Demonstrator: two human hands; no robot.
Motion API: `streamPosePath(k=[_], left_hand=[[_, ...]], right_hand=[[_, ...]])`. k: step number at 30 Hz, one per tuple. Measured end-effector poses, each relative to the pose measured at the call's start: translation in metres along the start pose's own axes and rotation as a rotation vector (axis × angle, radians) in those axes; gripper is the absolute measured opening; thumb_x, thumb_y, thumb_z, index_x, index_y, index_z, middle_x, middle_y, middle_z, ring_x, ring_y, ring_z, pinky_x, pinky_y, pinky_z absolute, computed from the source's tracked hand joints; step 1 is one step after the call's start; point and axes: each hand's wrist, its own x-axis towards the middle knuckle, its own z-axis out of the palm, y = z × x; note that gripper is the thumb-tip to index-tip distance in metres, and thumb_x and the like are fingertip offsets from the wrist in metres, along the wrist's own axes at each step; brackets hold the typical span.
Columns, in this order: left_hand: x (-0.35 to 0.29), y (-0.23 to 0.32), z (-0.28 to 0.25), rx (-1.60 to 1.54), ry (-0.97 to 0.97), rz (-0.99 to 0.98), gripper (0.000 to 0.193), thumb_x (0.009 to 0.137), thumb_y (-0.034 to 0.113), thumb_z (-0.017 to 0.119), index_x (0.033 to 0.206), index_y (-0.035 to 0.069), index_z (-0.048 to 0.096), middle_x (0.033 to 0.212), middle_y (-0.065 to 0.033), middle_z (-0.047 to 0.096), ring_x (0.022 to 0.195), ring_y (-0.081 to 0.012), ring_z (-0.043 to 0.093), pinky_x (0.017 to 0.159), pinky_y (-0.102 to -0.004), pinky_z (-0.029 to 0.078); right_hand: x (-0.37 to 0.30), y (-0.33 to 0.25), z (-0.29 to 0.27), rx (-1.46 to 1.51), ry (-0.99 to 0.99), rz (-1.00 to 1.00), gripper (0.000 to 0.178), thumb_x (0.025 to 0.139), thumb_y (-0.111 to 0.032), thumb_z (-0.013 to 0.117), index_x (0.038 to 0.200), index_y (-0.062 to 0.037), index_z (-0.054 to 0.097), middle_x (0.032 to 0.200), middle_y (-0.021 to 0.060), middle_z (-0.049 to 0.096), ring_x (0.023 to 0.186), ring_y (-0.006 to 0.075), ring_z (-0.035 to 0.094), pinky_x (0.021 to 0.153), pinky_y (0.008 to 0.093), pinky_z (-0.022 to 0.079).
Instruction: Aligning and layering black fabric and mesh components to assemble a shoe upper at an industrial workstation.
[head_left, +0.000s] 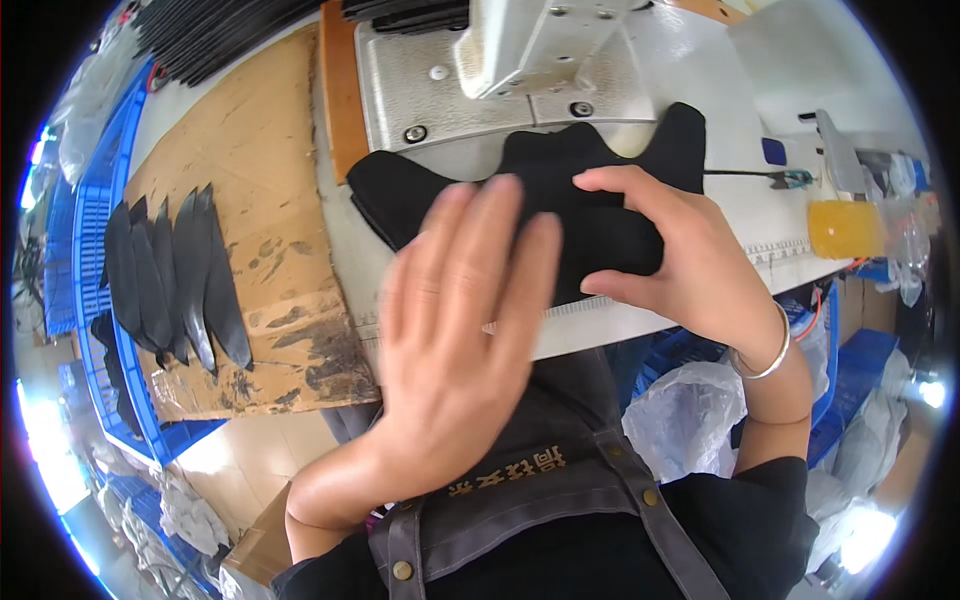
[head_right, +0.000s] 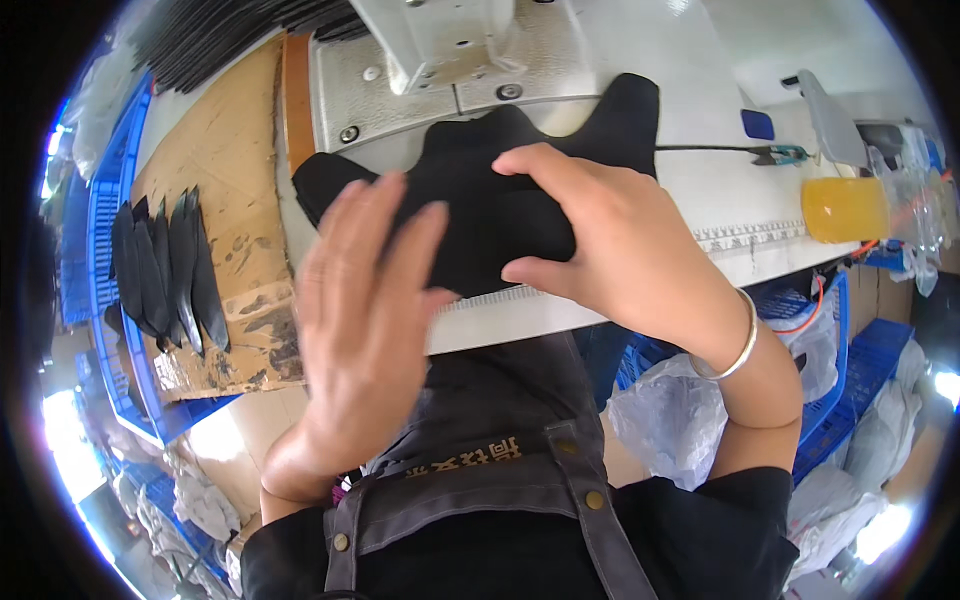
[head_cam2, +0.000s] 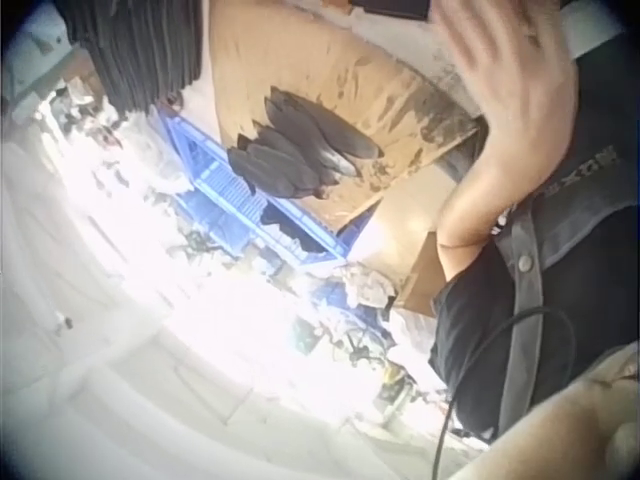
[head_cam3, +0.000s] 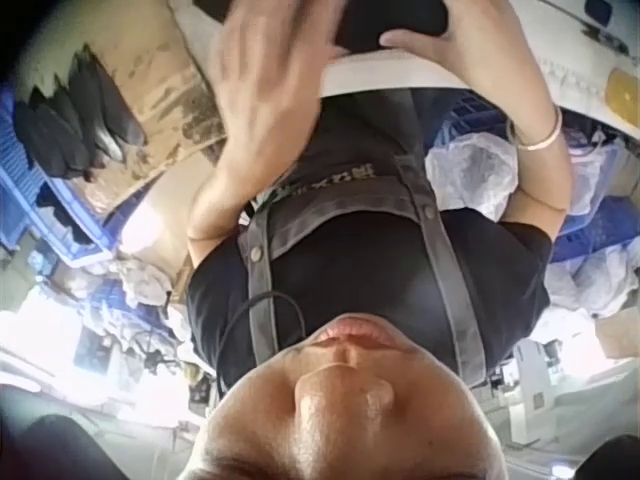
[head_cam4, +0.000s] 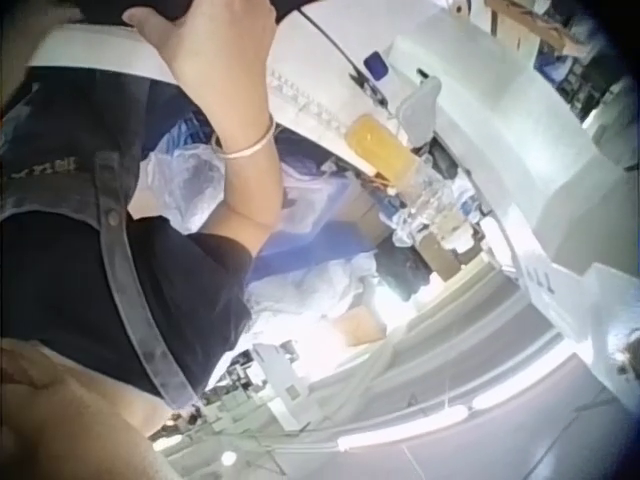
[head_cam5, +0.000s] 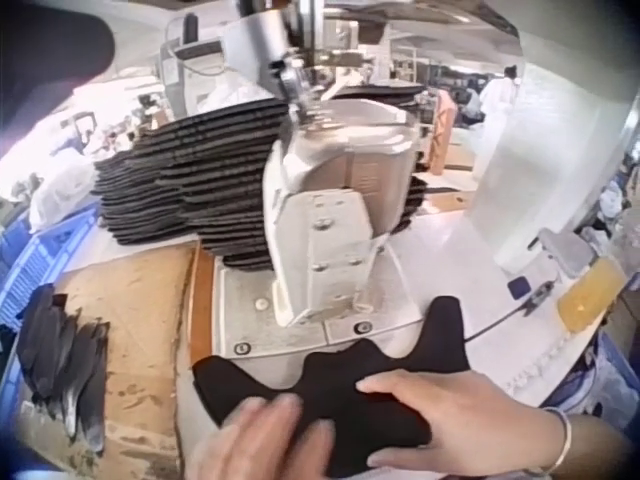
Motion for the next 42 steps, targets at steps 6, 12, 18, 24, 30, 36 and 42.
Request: streamPosePath(k=[6,12,18,24,30,36,42], left_hand=[[-0.013,0.031,0.032,-0.018,-0.274,-0.053,0.085,0.072,0.048,0.066,0.141,0.002,0.044,0.15,-0.014,0.037,0.14,-0.0268,0.035,0.113,-0.0462,0.025],[-0.014,0.027,0.031,-0.002,-0.317,-0.011,0.079,0.082,0.051,0.058,0.145,0.007,0.04,0.151,-0.0134,0.035,0.14,-0.0293,0.033,0.113,-0.0471,0.022],[-0.012,0.03,0.03,0.027,-0.328,-0.013,0.069,0.085,0.052,0.056,0.144,0.02,0.045,0.151,-0.0136,0.036,0.139,-0.0299,0.034,0.112,-0.0469,0.023],[-0.012,0.029,0.031,0.03,-0.32,0.001,0.066,0.086,0.054,0.053,0.142,0.019,0.047,0.15,-0.0138,0.037,0.139,-0.0302,0.035,0.111,-0.0467,0.025],[-0.011,0.028,0.029,0.028,-0.308,0.026,0.068,0.087,0.054,0.054,0.142,0.013,0.046,0.149,-0.0176,0.037,0.136,-0.0352,0.037,0.108,-0.0508,0.03],[-0.01,0.027,0.028,-0.015,-0.287,0.002,0.08,0.08,0.05,0.06,0.144,0.006,0.039,0.149,-0.0137,0.039,0.137,-0.0294,0.037,0.11,-0.0477,0.029],[-0.017,-0.002,-0.005,0.011,-0.365,-0.009,0.087,0.074,0.039,0.072,0.143,-0.001,0.036,0.145,-0.0114,0.045,0.135,-0.0271,0.041,0.109,-0.046,0.032]], right_hand=[[-0.007,0.011,-0.005,0.319,0.078,0.081,0.046,0.076,-0.016,0.077,0.116,-0.0053,0.056,0.079,0.0116,0.062,0.07,0.0288,0.06,0.064,0.0356,0.047],[-0.018,0.028,-0.001,0.439,0.212,0.101,0.03,0.085,-0.001,0.067,0.114,-0.005,0.058,0.066,-0.0022,0.05,0.055,0.005,0.046,0.052,0.0211,0.038],[-0.02,0.029,0.003,0.346,0.252,0.044,0.027,0.084,-0.003,0.069,0.109,-0.0055,0.06,0.063,0.0018,0.054,0.052,0.0111,0.051,0.05,0.0251,0.041],[-0.022,0.035,0.009,0.125,0.344,-0.128,0.031,0.08,-0.005,0.07,0.109,-0.0072,0.061,0.077,0.0062,0.059,0.061,0.02,0.056,0.055,0.0304,0.046],[-0.022,0.033,0.01,-0.033,0.351,-0.194,0.031,0.078,-0.005,0.07,0.107,-0.0069,0.061,0.085,0.0076,0.06,0.069,0.0217,0.06,0.058,0.0326,0.049],[-0.021,0.015,0.009,-0.429,0.288,-0.392,0.045,0.079,-0.012,0.067,0.122,-0.0015,0.058,0.132,0.0137,0.054,0.12,0.0305,0.054,0.092,0.0424,0.048],[-0.03,0.028,-0.001,-0.509,0.096,-0.344,0.065,0.071,-0.017,0.073,0.13,0.0008,0.052,0.143,0.0161,0.046,0.132,0.0341,0.044,0.105,0.0453,0.041]])
